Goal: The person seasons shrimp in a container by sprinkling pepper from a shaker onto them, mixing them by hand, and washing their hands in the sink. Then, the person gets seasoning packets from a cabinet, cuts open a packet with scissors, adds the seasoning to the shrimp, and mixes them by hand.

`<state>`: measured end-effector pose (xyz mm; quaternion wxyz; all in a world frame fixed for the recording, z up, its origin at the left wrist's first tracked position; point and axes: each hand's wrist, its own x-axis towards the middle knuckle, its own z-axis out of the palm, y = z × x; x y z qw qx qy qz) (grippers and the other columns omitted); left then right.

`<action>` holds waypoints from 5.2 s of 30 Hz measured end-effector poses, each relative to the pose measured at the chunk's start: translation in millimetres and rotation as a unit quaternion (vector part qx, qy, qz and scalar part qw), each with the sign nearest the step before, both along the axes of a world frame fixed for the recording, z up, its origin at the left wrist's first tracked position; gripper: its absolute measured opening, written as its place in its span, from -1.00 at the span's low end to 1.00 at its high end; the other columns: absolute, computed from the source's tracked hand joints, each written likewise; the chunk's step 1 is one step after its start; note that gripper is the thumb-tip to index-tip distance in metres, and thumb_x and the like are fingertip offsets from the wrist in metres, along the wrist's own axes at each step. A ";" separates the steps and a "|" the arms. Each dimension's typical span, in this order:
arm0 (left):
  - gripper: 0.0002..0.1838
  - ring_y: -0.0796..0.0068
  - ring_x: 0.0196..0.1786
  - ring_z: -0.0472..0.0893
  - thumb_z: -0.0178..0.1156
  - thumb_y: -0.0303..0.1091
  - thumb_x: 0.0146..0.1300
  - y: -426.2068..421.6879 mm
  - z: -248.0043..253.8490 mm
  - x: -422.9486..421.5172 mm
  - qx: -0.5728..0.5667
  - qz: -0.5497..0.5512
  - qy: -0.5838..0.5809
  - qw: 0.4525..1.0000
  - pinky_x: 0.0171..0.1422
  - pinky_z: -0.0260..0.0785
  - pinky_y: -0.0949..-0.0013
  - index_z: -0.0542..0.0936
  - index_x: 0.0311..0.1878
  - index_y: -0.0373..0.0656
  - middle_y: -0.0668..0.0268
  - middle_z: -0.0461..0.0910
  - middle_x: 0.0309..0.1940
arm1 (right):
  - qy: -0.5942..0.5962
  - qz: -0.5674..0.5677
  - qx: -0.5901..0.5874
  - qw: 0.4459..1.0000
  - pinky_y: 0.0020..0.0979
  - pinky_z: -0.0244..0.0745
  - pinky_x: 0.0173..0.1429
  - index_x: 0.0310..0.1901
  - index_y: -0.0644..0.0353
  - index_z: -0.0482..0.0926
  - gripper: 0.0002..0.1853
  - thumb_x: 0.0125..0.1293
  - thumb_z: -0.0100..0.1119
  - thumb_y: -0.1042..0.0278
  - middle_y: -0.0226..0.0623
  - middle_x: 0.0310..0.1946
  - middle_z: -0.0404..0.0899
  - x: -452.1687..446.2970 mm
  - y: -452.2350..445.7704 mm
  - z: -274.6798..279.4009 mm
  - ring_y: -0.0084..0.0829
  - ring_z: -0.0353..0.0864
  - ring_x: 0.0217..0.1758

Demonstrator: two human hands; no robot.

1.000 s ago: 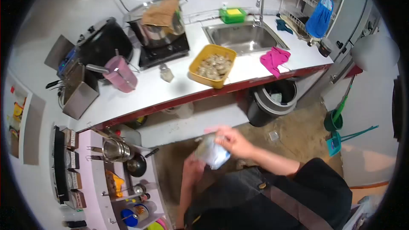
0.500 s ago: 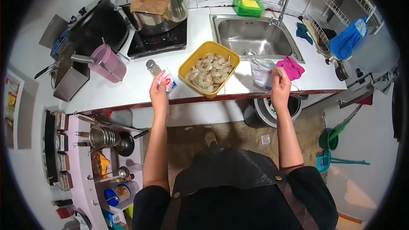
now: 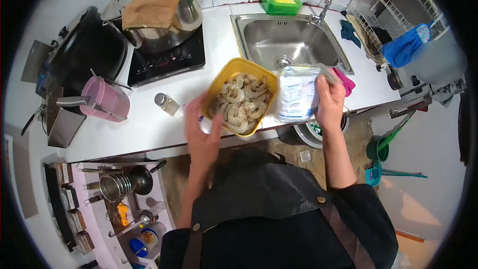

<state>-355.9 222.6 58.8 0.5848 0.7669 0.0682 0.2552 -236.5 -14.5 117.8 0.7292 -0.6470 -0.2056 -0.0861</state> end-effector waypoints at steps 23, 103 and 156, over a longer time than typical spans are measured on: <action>-0.48 0.46 -0.18 0.61 0.28 -0.60 0.09 12.9 23.1 15.6 -0.324 0.174 -0.032 0.929 -0.26 0.58 0.41 0.29 0.09 -0.18 0.23 0.54 -0.14 | 0.231 0.401 0.012 0.886 -0.41 0.38 0.11 0.15 0.19 0.38 -0.61 0.44 -0.15 0.12 -0.30 -0.03 0.47 109.3 53.4 -39.2 -0.50 0.45 0.00; -0.43 0.51 -0.23 0.61 0.38 -0.58 -0.01 -12.0 40.7 60.6 -0.235 0.180 0.004 0.955 -0.34 0.51 0.54 0.32 0.05 -0.15 0.25 0.57 -0.17 | 0.227 0.164 -0.007 0.960 -0.58 0.41 -0.10 -0.07 0.18 0.54 -0.79 0.35 0.01 0.31 -0.43 -0.24 0.56 123.1 -47.9 -85.7 -0.64 0.49 -0.28; -0.52 0.40 -0.12 0.58 0.01 -0.21 0.33 156.1 -16.8 -184.1 -0.487 0.146 0.095 0.856 -0.17 0.54 0.37 0.27 0.29 -0.08 0.24 0.50 -0.08 | -0.368 0.380 -0.389 0.754 -0.21 0.49 -0.09 -0.32 0.17 0.67 -0.85 0.10 0.18 0.35 -0.11 -0.37 0.64 -32.4 428.1 6.3 -0.17 0.63 -0.22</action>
